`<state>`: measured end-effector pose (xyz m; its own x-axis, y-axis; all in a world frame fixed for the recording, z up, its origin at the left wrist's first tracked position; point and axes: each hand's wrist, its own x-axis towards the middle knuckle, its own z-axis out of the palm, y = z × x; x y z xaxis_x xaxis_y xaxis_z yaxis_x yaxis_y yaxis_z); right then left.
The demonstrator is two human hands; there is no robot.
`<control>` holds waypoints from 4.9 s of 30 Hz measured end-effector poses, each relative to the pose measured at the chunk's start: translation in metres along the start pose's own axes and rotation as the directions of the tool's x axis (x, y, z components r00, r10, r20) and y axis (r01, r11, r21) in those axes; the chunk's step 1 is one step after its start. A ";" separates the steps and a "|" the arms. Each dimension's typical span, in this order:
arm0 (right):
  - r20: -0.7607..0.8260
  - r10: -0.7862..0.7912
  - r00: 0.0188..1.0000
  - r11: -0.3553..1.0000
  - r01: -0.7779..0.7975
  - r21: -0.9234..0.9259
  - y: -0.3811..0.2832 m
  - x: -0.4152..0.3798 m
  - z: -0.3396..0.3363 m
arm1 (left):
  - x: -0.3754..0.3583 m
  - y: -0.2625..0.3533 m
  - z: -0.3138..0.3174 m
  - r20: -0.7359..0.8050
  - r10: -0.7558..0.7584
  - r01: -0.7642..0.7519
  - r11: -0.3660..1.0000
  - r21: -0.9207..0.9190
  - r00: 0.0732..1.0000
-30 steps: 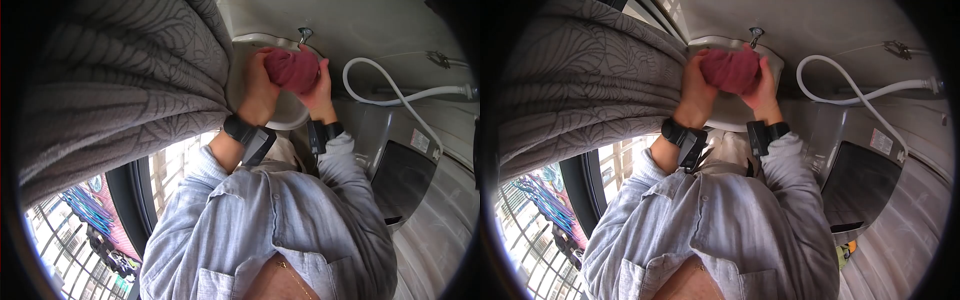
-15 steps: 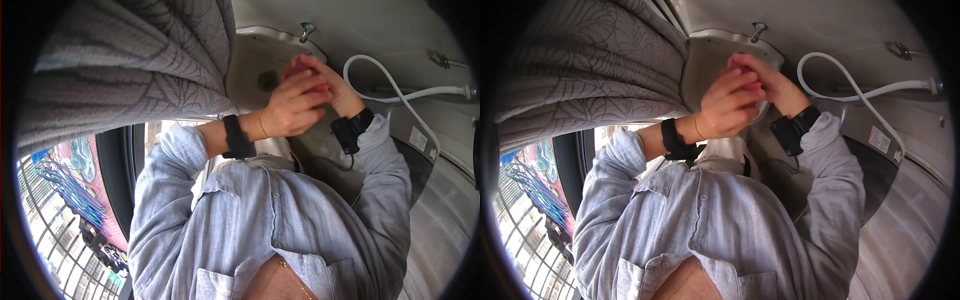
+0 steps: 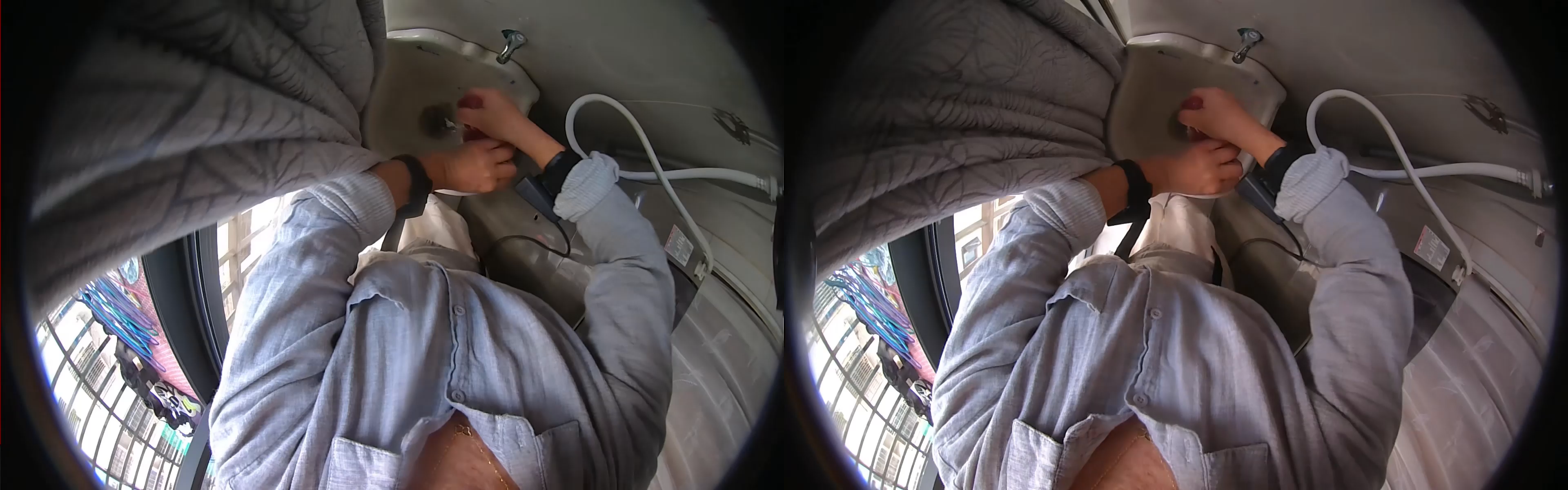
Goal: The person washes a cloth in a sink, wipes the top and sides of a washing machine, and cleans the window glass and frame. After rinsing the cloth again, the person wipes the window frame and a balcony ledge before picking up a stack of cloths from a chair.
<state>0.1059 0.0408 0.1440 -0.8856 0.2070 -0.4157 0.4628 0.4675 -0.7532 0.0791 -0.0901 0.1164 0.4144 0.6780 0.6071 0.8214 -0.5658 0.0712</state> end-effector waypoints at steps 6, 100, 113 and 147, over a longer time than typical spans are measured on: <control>-0.121 0.239 0.963 0.756 -0.107 0.646 0.035 0.019 -0.003 | -0.006 -0.025 -0.011 -0.122 -0.400 0.390 0.916 -0.097 0.908; -0.262 0.595 0.760 -0.104 0.396 0.912 0.136 0.030 0.007 | -0.025 -0.120 0.051 0.668 -0.729 0.796 -0.488 -0.359 -0.145; -0.410 0.700 0.584 0.292 0.289 0.911 0.176 0.048 0.030 | 0.000 -0.117 -0.013 0.301 -0.949 0.591 -0.296 -0.750 -0.094; -0.212 0.672 0.710 0.266 0.036 0.963 0.134 0.026 0.028 | -0.047 -0.123 0.113 0.833 -0.489 -0.087 -0.847 -0.524 -0.258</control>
<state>0.1463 0.0851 0.0183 -0.3257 0.6433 -0.6929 0.1277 -0.6962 -0.7064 0.0027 0.0010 -0.0098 -0.1822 0.4926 -0.8509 -0.9374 0.1741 0.3015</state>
